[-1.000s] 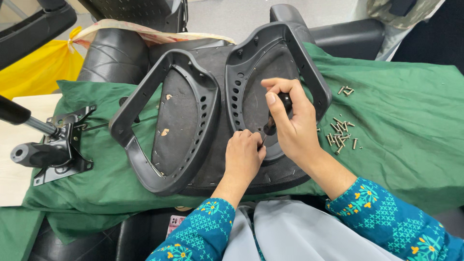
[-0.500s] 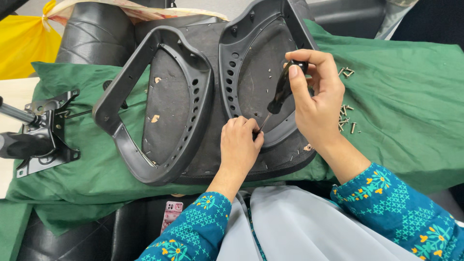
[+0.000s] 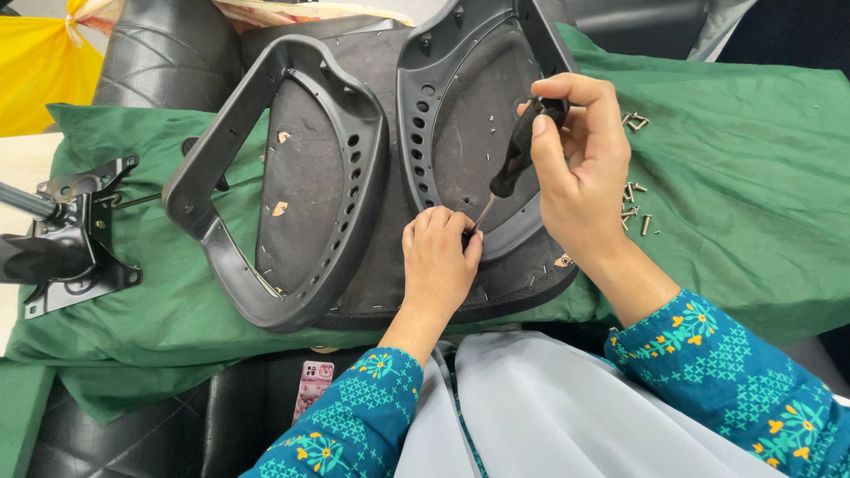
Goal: The person uses a screwdriver to fasten screws into the underside of a black plastic chair base. They repeatedly insert screws into pre-drilled holes and tighten them while holding the base steady with the other hand.
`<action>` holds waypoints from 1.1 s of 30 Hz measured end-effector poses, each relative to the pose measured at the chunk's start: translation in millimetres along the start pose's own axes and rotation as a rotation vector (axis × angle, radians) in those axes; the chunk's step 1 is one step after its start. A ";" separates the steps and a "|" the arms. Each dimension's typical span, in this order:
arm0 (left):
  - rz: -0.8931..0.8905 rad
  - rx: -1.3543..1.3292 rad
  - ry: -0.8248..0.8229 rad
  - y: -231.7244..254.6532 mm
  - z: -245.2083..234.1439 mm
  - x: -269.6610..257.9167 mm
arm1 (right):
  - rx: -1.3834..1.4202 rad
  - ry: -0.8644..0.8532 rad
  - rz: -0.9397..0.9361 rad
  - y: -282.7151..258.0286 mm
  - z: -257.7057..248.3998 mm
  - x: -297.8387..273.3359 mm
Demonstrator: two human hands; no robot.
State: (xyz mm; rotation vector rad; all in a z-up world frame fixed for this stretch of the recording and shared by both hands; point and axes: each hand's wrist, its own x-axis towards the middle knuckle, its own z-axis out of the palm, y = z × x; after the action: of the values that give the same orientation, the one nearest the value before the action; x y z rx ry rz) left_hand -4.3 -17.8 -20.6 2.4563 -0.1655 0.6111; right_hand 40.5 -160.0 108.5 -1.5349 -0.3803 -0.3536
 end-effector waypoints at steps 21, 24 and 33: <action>0.042 0.078 0.005 -2.0 4.1 0.3 | -0.063 -0.097 -0.065 -13.2 14.0 -7.4; 0.051 0.081 0.024 -2.3 5.1 -0.2 | -0.262 -0.094 -0.315 -14.4 16.7 -12.3; 0.041 0.070 0.021 -1.8 4.3 0.0 | -0.296 -0.076 -0.334 -12.5 17.4 -15.9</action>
State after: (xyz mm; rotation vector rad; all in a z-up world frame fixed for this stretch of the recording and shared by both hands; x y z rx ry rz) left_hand -2.1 -18.8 -24.6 2.5184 -0.1894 0.6713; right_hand 20.4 -142.9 112.4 -1.7785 -0.6716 -0.6358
